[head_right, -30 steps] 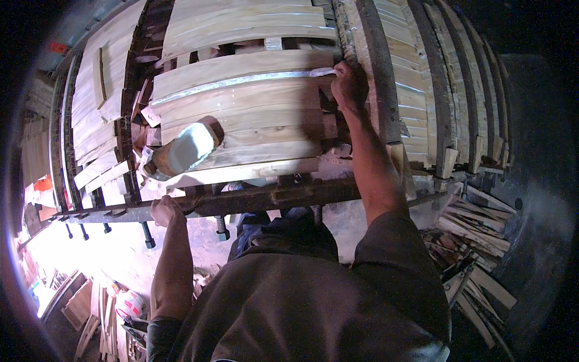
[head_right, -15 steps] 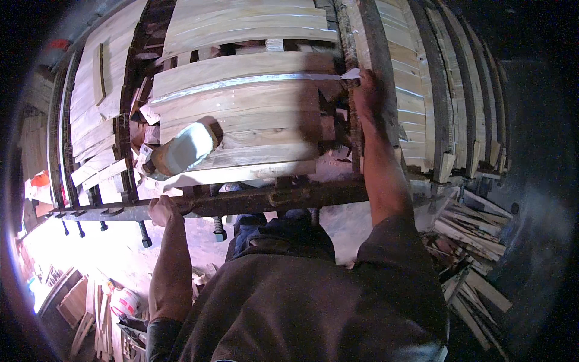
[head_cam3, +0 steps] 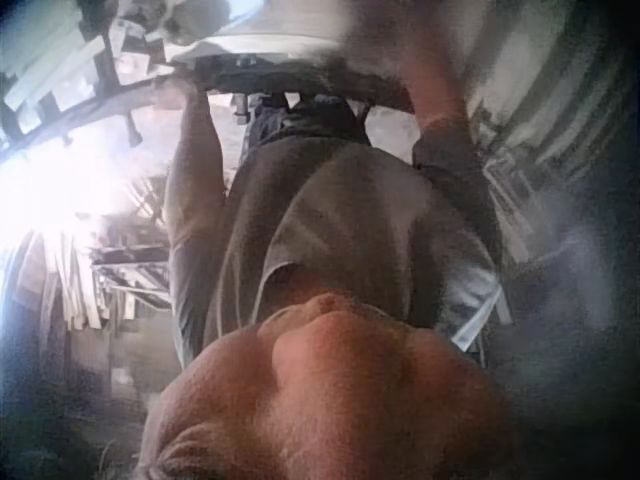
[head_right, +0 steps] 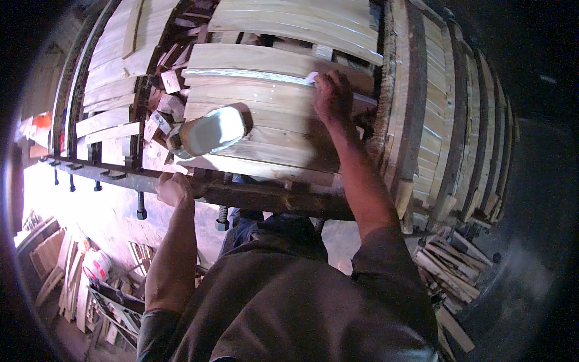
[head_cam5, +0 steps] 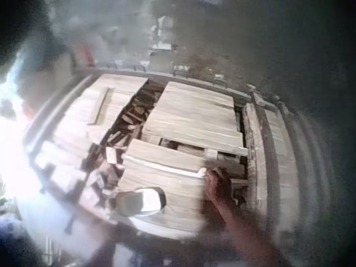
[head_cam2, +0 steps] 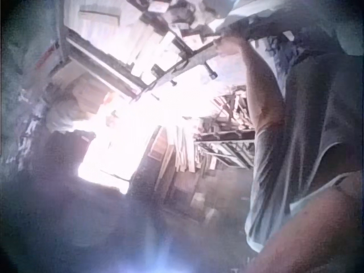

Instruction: The person applies glue to wooden slats using a brush and a container. They repeatedly dip the brush into the container and spread the glue along the length of each slat, then place the slats into a curved wooden frame.

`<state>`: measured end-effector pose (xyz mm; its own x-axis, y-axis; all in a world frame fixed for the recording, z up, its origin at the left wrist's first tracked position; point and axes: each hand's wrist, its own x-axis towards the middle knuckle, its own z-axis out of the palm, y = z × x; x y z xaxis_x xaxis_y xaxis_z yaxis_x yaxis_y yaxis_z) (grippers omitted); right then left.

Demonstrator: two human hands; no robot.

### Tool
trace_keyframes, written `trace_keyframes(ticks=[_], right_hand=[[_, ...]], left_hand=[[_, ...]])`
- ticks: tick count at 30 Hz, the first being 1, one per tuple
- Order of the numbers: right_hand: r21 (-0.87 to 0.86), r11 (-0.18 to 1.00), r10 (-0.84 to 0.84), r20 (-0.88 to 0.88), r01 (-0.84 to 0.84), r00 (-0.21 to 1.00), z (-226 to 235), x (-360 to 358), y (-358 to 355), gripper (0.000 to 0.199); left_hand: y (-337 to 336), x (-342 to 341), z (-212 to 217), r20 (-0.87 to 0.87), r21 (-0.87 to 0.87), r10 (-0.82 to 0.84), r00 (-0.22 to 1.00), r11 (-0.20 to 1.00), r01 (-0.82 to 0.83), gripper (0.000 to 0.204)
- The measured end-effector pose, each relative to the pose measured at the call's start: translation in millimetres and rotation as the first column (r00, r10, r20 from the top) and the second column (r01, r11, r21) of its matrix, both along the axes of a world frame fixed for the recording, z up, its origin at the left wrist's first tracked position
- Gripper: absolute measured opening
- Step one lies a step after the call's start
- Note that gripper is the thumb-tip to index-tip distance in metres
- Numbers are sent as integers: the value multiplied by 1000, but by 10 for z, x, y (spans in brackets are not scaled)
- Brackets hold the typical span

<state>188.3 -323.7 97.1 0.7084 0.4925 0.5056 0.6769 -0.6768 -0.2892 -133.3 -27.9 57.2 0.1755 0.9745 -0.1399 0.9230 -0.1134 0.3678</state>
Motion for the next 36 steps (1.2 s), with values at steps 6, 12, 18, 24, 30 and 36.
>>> trace_keyframes(ticks=[6, 12, 18, 24, 30, 36], right_hand=[[36, 988, 151, -20, -150, 988, -83, -35, 936, 9], [79, 953, 294, -3, -293, 956, -207, -94, 1799, 12], [171, 887, 432, 22, -430, 901, -346, -106, 2540, 13], [243, 872, 450, -55, -425, 891, -336, -167, 3009, 17], [318, 882, 408, -143, -348, 902, -511, -236, 2733, 17], [273, 957, 190, -347, -95, 919, -625, -316, 1836, 14]], left_hand=[[-119, 131, 209, -30, 92, 41, 999, 995, -39, 23], [-95, 52, 81, 47, 202, -21, 999, 979, 11, 33], [-82, 193, 431, 126, -92, 116, 985, 990, -105, 40], [-89, 113, 224, 94, 108, 72, 993, 991, -82, 35], [-95, 115, 218, 78, 79, 74, 994, 994, -80, 39], [-117, 100, 187, 58, 97, 62, 996, 993, -67, 39]])
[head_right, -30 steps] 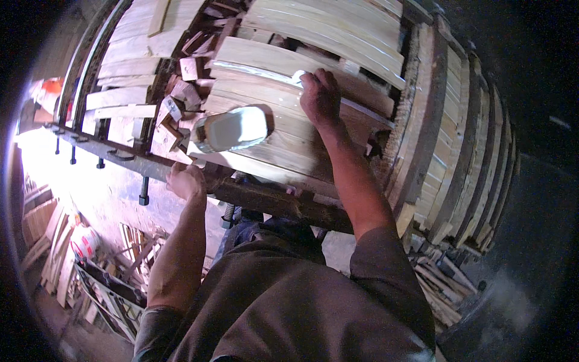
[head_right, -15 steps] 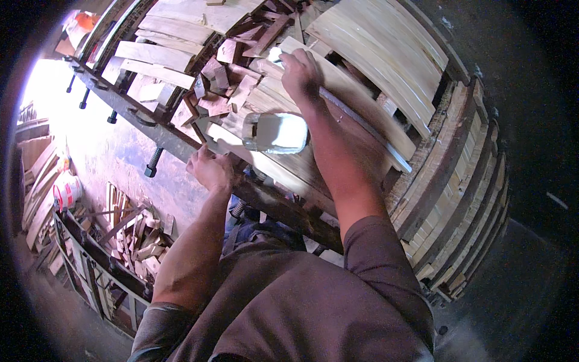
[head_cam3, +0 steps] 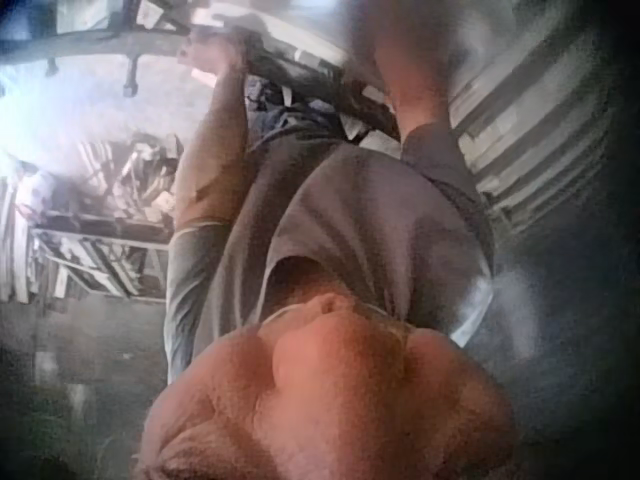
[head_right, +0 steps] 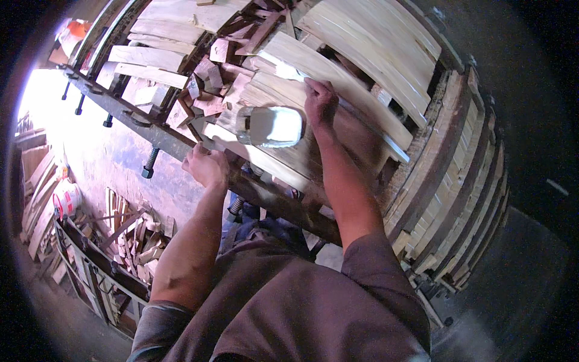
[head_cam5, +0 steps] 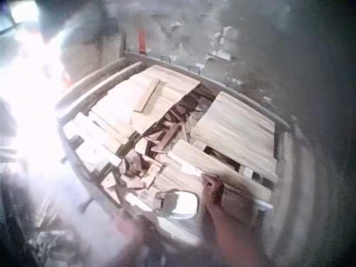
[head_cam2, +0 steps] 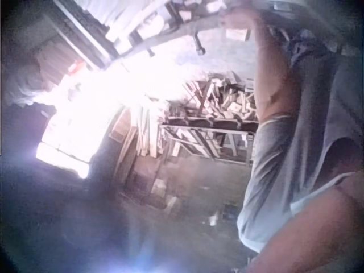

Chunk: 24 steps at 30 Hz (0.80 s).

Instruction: The person applies glue to wooden slats using a brush and a container. They repeatedly dip the brush into the container and spread the glue along the length of each slat, then place the slats into a curved wooden frame.

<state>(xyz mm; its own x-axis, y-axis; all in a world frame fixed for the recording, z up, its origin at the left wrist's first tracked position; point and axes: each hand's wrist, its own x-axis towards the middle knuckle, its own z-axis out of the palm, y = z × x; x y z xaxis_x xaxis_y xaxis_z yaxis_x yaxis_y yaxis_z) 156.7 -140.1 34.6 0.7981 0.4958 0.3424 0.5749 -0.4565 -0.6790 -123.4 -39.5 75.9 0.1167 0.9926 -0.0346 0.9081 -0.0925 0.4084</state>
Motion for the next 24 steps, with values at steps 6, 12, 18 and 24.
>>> trace_keyframes(ticks=[6, 12, 18, 24], right_hand=[[121, 980, -152, -57, 158, 987, -71, 4, -852, 16], [-31, 934, -357, -133, 356, 925, 49, 35, -1747, 22], [-90, 869, -494, -150, 486, 856, 92, 158, -2640, 23], [-141, 767, -639, -68, 626, 766, 288, 189, -3416, 21]], left_hand=[[59, -78, -117, -7, -36, -39, 999, 999, 38, 42], [83, -74, -130, -10, -63, -57, 998, 996, 56, 45], [94, -55, -131, -11, -150, -7, 1000, 989, 5, 47], [72, -41, -100, -20, -123, -7, 1000, 992, 5, 47]])
